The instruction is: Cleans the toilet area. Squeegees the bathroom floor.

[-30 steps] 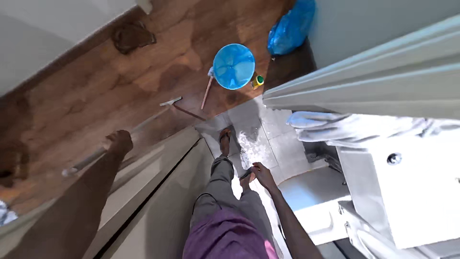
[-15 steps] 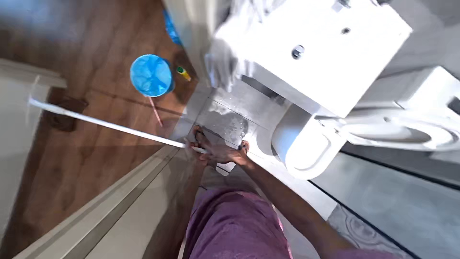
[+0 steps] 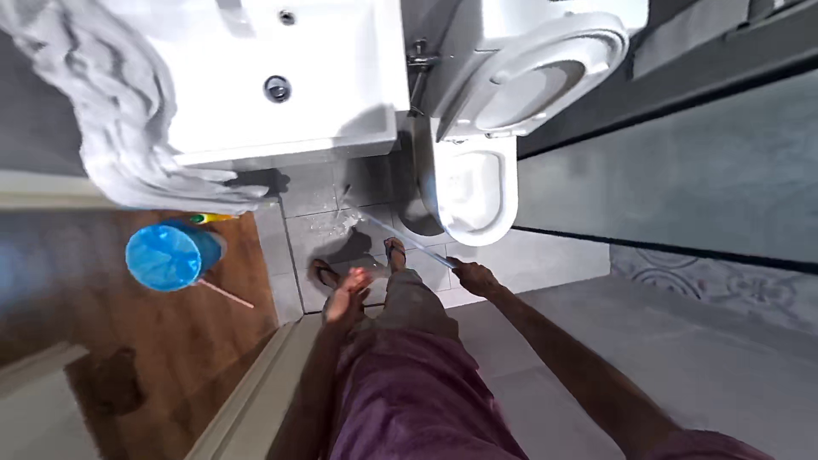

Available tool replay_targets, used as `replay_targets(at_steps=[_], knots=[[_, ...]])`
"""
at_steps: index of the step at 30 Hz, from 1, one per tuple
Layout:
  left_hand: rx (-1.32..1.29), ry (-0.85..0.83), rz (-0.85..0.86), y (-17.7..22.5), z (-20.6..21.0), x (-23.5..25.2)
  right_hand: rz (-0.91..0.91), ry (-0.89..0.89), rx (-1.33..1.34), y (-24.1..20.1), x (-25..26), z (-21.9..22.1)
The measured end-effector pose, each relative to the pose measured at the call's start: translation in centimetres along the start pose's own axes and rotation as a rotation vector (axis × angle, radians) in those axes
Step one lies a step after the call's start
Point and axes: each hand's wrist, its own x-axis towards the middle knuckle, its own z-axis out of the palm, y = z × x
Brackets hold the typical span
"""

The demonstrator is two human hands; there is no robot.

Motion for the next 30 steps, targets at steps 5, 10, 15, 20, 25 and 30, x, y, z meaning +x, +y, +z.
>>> replay_targets(at_steps=[5,10,15,20,25,30], knots=[[0.164,0.310,0.009,1.5,-8.8,-1.0,0.110,0.135,0.265,-4.4,3.9,2.5],[0.417,0.435,-0.073,1.8,-17.3,-3.6,0.213,0.252,0.592,-11.6,11.6,2.4],[0.714,0.444,-0.068,3.0,-22.8,-5.9,0.256,0.222,0.592,-14.0,14.7,1.1],[0.869,0.315,-0.115,3.2,-25.9,-2.9,0.222,0.222,0.597,-11.0,8.6,1.3],[0.953,0.173,-0.061,4.3,-24.5,1.1,0.300,0.107,0.608,-3.6,0.0,12.9],[0.959,0.052,-0.028,3.4,-22.5,4.0,0.529,-0.049,0.729,0.1,-11.2,18.2]])
